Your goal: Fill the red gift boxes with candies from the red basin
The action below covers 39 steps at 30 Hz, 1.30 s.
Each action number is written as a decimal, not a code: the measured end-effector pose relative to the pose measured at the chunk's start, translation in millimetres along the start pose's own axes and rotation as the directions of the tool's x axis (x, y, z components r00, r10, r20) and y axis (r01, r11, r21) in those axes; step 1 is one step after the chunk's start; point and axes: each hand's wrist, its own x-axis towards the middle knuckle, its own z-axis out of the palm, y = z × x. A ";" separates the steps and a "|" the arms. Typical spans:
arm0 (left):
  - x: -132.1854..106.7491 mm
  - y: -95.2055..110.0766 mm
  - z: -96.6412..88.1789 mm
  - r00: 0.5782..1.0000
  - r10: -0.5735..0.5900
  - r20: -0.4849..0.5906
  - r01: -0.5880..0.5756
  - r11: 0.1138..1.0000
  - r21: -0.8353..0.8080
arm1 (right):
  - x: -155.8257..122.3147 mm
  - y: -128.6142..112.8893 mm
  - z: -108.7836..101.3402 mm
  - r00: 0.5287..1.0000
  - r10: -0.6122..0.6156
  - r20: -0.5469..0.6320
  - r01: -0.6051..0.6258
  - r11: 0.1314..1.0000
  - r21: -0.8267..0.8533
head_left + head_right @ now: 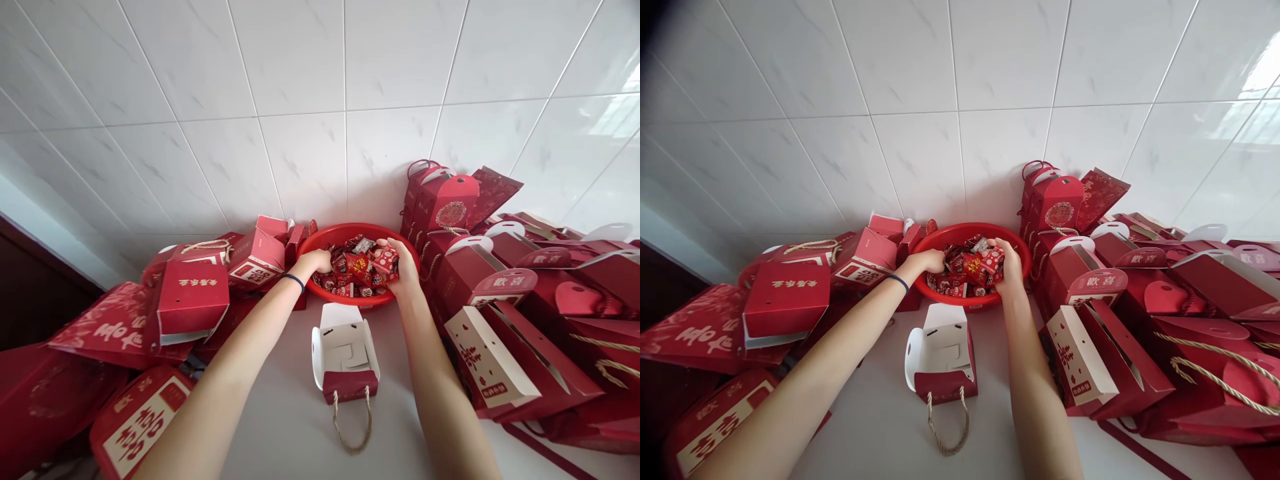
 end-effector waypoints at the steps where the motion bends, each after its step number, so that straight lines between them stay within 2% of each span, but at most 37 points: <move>1: -0.4 0.9 2.6 0.999 -0.025 0.047 0.023 0.999 0.029 | -0.1 -0.3 0.3 1.000 0.002 -0.005 -0.002 1.000 -0.001; 3: -2.1 3.6 6.1 0.988 -0.075 0.138 0.066 0.995 0.070 | -0.4 -1.1 0.5 1.000 0.005 -0.014 -0.005 1.000 -0.004; 5: -4.8 5.6 6.8 0.980 -0.089 0.176 0.074 0.993 0.090 | -0.7 -1.9 0.2 1.000 0.008 -0.019 -0.008 1.000 -0.007; 11: -11.9 1.4 4.0 0.990 -0.009 0.142 0.011 1.000 -0.013 | -1.3 -4.3 -2.6 1.000 -0.001 -0.010 0.001 1.000 -0.008; 18: -10.3 -1.4 8.3 0.998 0.055 -0.029 -0.060 0.973 -0.222 | -4.5 -6.5 -1.7 1.000 0.029 -0.010 -0.029 1.000 0.004; 23: -15.5 -0.3 5.2 0.970 0.104 -0.219 -0.179 0.916 -0.358 | -4.0 -6.0 -1.8 1.000 0.011 0.007 -0.011 1.000 0.017; 27: -22.1 1.3 1.3 0.937 0.078 -0.341 -0.213 0.900 -0.380 | -2.4 -4.6 -4.8 0.999 -0.010 0.047 0.010 1.000 -0.002; 31: -25.1 3.9 0.4 0.909 0.045 -0.414 -0.220 0.896 -0.386 | -0.4 -2.4 -7.7 0.997 -0.044 0.070 0.044 0.999 0.002; 39: -18.6 -1.7 3.7 0.847 -0.088 -0.524 -0.187 0.873 -0.450 | 2.7 -1.0 -9.0 0.998 -0.055 0.017 0.055 0.998 0.003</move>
